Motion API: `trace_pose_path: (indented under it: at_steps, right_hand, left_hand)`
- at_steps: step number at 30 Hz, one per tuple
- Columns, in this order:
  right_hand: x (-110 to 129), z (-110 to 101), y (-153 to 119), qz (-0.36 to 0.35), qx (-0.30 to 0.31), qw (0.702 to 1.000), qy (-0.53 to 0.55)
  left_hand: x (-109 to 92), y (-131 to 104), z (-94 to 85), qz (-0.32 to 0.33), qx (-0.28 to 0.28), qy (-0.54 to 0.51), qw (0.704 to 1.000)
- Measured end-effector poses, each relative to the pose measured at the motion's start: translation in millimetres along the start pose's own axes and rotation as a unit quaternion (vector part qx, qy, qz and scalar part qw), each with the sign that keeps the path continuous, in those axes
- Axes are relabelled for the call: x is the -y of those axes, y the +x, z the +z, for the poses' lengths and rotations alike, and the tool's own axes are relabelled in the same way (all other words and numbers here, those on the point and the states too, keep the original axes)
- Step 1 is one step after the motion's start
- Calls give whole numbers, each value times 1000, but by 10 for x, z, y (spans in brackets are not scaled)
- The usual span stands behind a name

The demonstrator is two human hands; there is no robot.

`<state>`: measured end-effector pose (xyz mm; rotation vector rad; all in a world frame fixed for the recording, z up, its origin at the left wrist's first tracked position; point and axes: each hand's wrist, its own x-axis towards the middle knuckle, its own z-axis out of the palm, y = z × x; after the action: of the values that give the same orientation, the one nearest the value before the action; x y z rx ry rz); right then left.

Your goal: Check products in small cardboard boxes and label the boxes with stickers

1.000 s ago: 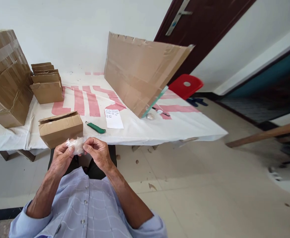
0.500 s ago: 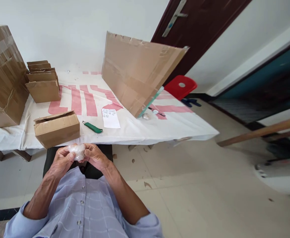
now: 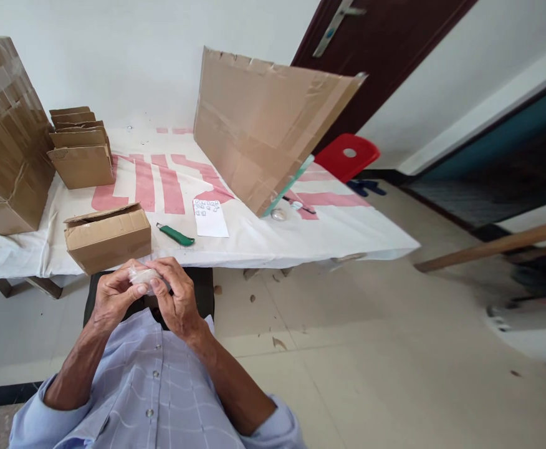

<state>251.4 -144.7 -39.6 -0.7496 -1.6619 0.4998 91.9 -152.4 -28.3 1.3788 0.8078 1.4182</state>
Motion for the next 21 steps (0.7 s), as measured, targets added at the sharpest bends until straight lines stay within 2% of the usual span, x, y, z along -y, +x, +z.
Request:
trace_pose_path:
  at_steps: [3, 5, 7, 9, 10, 12, 13, 15, 17, 19, 21]
  right_hand:
    - [-4, 9, -14, 28, -8, 999, 31]
    - [8, -8, -3, 46, -14, 998, 38]
    - [17, -18, 11, 59, -28, 997, 40]
    - [19, -14, 21, 68, -41, 996, 44]
    - [18, -7, 24, 70, -46, 995, 47]
    - [18, 7, 32, 69, -54, 995, 49]
    - [22, 13, 38, 66, -57, 995, 47]
    - [36, 17, 59, 54, -59, 996, 40]
    - [52, 11, 91, 38, -52, 997, 36]
    - [60, -3, 128, 26, -40, 998, 36]
    - [54, -21, 160, 25, -32, 998, 40]
  left_hand:
    - [70, -7, 15, -6, -14, -8, 1000]
    - [117, -17, 17, 4, -54, 0, 999]
    - [119, -28, 7, 57, -110, 77, 989]
    - [69, -33, -15, 158, -144, 215, 953]
    - [31, -32, -28, 208, -140, 282, 926]
    - [-53, -22, -53, 275, -94, 368, 883]
    - [-92, -12, -63, 284, -61, 384, 876]
    - [-153, 15, -76, 267, -3, 382, 885]
    - [-193, 46, -83, 224, 37, 354, 907]
    - [-217, 71, -87, 174, 58, 318, 930]
    - [-230, 84, -88, 136, 55, 284, 948]
